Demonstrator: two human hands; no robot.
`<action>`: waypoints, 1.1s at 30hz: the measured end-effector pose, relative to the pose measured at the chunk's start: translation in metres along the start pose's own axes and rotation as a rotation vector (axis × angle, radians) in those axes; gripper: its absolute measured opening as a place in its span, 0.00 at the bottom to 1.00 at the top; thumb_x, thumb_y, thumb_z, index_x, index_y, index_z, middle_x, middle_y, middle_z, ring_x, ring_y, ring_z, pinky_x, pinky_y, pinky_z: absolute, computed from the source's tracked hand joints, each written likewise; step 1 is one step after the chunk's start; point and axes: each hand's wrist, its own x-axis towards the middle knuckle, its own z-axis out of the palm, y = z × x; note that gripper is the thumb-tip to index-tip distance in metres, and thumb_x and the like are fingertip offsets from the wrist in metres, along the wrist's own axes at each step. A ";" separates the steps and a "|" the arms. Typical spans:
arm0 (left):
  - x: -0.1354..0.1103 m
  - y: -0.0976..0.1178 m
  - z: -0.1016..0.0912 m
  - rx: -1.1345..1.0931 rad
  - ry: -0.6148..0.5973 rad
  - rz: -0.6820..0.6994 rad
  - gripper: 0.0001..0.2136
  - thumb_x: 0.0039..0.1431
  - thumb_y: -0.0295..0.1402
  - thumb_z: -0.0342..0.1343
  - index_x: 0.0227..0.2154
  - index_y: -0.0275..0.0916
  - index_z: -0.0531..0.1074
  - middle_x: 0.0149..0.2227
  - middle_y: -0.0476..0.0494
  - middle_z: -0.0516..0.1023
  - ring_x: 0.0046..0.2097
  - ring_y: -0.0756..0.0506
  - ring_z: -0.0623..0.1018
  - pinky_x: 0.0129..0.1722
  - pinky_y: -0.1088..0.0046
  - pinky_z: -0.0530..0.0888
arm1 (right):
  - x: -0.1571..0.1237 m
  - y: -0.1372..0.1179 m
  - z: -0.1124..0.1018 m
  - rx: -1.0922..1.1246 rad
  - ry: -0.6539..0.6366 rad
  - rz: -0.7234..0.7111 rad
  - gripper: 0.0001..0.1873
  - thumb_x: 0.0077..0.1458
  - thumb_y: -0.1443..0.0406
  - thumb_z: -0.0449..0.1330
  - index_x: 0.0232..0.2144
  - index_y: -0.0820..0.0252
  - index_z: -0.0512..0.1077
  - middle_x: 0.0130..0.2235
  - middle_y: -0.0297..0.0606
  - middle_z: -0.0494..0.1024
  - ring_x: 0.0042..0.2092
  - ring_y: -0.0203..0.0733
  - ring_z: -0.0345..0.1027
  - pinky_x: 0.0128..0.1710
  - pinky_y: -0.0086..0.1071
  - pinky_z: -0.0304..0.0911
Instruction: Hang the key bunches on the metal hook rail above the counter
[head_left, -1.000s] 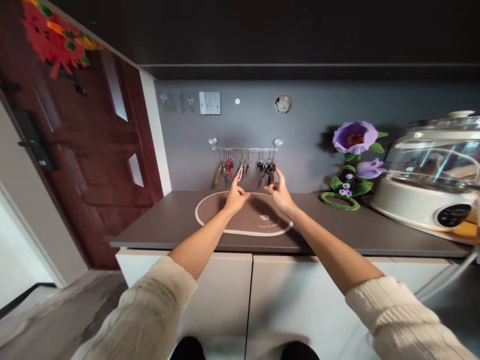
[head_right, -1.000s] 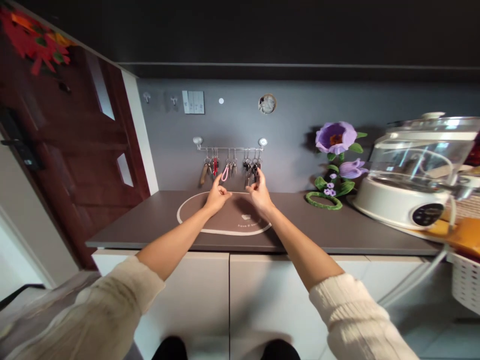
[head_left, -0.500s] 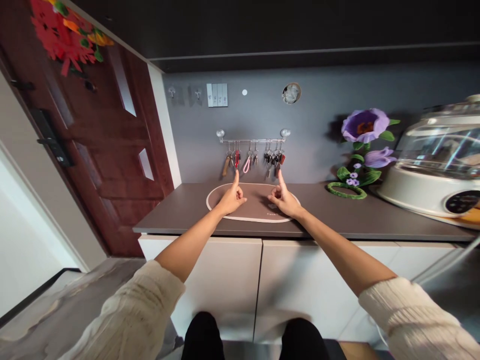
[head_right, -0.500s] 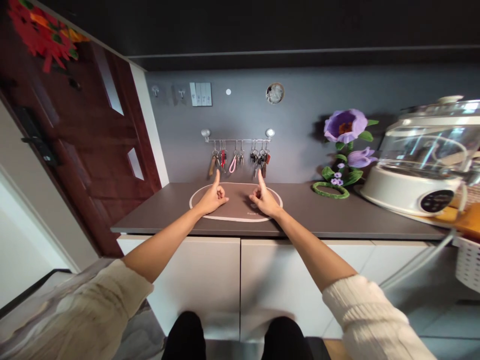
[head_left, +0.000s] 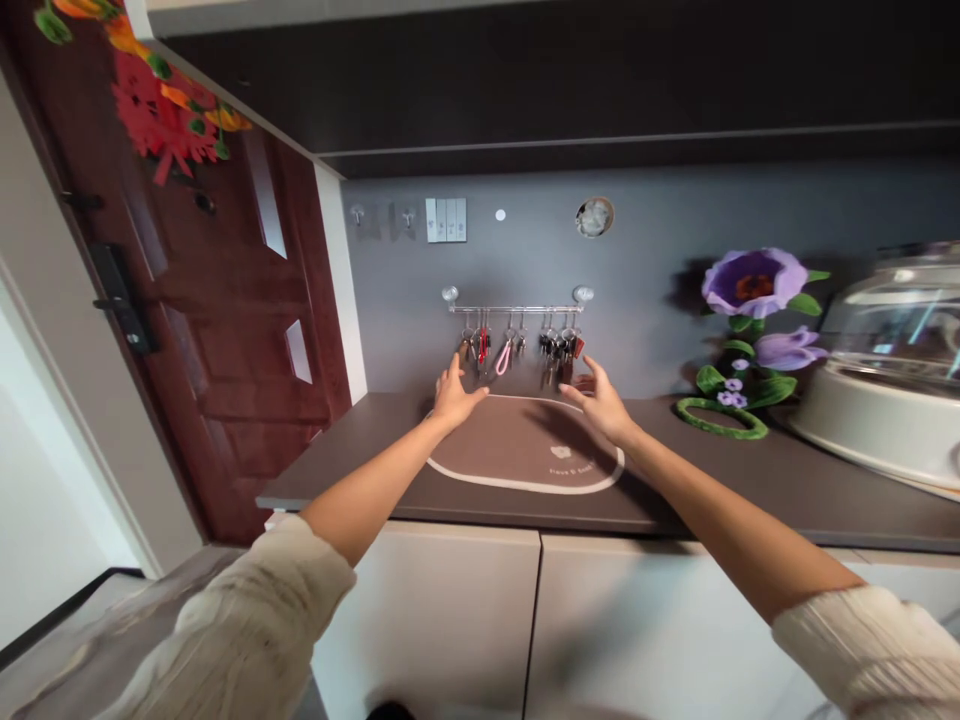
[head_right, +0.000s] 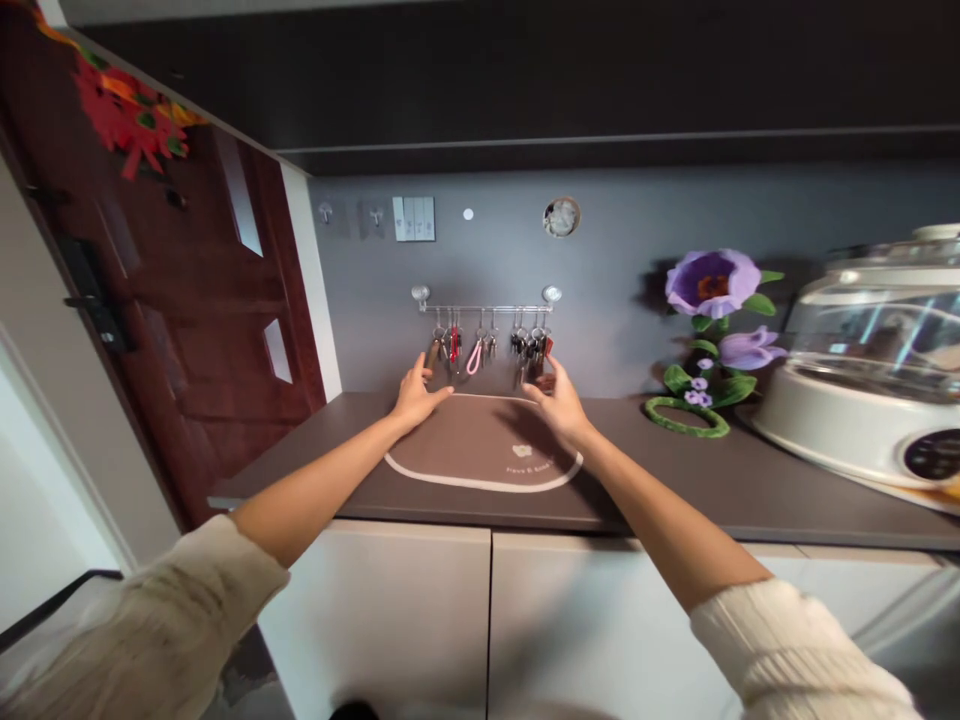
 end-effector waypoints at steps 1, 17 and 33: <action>0.012 0.000 0.000 0.037 0.033 -0.025 0.42 0.38 0.39 0.62 0.57 0.38 0.50 0.49 0.37 0.64 0.52 0.40 0.63 0.51 0.63 0.59 | 0.013 0.004 -0.002 -0.012 0.047 0.034 0.46 0.38 0.54 0.63 0.58 0.61 0.50 0.44 0.45 0.68 0.43 0.45 0.64 0.45 0.40 0.60; 0.096 0.007 0.075 -0.152 0.259 -0.294 0.34 0.33 0.43 0.65 0.44 0.41 0.56 0.43 0.41 0.70 0.45 0.44 0.71 0.43 0.66 0.66 | 0.107 0.041 0.051 0.137 0.371 0.090 0.56 0.28 0.49 0.65 0.56 0.62 0.44 0.52 0.49 0.62 0.52 0.46 0.59 0.52 0.38 0.54; 0.096 0.016 0.072 -0.428 0.322 -0.265 0.12 0.47 0.28 0.54 0.35 0.38 0.60 0.31 0.49 0.73 0.22 0.54 0.73 0.26 0.76 0.69 | 0.098 0.019 0.065 0.102 0.471 0.056 0.40 0.41 0.63 0.55 0.56 0.61 0.45 0.51 0.49 0.61 0.43 0.45 0.66 0.39 0.36 0.66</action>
